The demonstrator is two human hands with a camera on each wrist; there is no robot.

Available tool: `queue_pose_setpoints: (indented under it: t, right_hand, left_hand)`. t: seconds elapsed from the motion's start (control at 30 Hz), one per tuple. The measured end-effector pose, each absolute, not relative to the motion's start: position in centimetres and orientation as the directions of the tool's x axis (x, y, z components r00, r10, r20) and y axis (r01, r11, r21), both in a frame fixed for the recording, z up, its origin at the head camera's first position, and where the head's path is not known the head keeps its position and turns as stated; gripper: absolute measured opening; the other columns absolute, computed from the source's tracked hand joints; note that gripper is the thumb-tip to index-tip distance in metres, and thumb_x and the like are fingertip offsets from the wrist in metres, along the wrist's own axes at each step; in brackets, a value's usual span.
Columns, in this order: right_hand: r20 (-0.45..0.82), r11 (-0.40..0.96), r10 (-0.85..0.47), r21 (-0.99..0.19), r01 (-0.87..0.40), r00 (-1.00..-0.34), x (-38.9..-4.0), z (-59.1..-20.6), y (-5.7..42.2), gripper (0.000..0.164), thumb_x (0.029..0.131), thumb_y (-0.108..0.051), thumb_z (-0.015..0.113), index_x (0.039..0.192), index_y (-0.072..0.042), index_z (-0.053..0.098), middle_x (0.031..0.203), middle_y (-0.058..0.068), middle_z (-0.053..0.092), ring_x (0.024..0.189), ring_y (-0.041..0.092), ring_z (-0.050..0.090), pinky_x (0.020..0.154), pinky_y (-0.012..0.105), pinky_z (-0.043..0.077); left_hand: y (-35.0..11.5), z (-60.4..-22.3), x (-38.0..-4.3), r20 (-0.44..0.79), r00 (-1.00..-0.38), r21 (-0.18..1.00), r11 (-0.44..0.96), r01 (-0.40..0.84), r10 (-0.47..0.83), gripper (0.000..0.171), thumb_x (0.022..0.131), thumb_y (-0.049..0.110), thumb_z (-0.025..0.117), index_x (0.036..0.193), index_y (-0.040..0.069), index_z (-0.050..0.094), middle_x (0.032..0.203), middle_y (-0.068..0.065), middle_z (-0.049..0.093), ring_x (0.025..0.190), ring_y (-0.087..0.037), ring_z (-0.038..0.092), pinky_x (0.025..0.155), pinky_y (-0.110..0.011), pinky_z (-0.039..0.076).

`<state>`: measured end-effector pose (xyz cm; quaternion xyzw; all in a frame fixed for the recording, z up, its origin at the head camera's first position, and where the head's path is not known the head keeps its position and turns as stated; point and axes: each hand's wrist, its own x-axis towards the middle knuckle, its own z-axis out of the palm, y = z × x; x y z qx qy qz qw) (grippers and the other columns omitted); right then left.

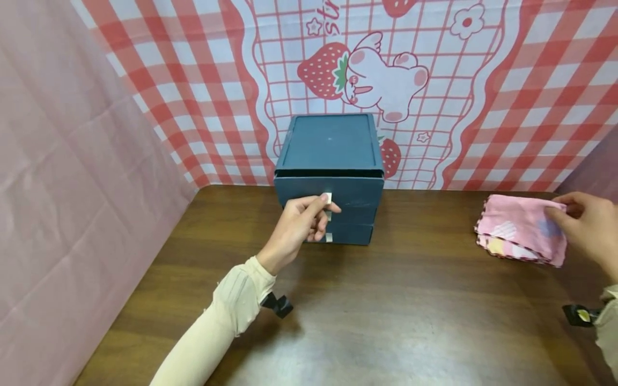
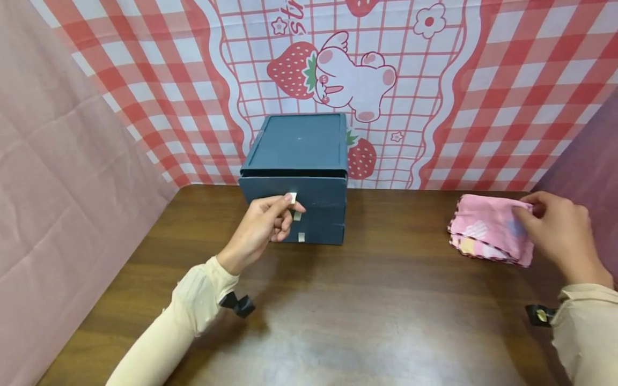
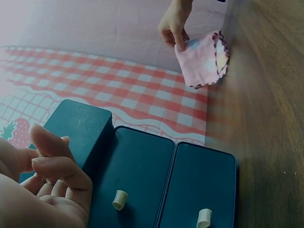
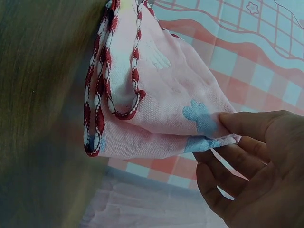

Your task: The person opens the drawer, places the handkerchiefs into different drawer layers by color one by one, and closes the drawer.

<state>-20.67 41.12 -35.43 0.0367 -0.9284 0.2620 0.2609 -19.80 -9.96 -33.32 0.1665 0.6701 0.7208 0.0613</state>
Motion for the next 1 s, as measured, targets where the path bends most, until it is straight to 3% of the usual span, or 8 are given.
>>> queue_pose_setpoints:
  t: [0.2, 1.0]
  right_hand:
    - [0.507, 0.854, 0.066, -0.474, -0.215, -0.859, -20.8, -35.3, 40.9, 0.015, 0.087, 0.004, 0.067, 0.094, 0.016, 0.062, 0.066, -0.051, 0.034, 0.056, -0.024, 0.035, 0.045, 0.011, 0.031]
    - [0.52, 0.845, 0.081, -0.488, -0.218, -0.85, -20.1, -34.7, 39.9, 0.016, 0.088, 0.007, 0.064, 0.097, 0.019, 0.059, 0.064, -0.044, 0.034, 0.053, -0.018, 0.035, 0.044, 0.011, 0.031]
  left_hand:
    - [-10.2, -33.3, -19.3, 0.163, -0.936, 0.985, -0.102, 0.137, 0.314, 0.045, 0.104, 0.039, 0.052, 0.107, -0.002, 0.071, 0.06, -0.005, 0.049, 0.047, -0.014, 0.045, 0.045, -0.024, 0.034]
    - [-10.4, -33.7, -17.4, 0.181, -0.931, 0.983, -0.055, 0.173, 0.317, 0.04, 0.104, 0.037, 0.053, 0.104, 0.002, 0.073, 0.058, -0.007, 0.051, 0.045, -0.016, 0.047, 0.042, -0.022, 0.034]
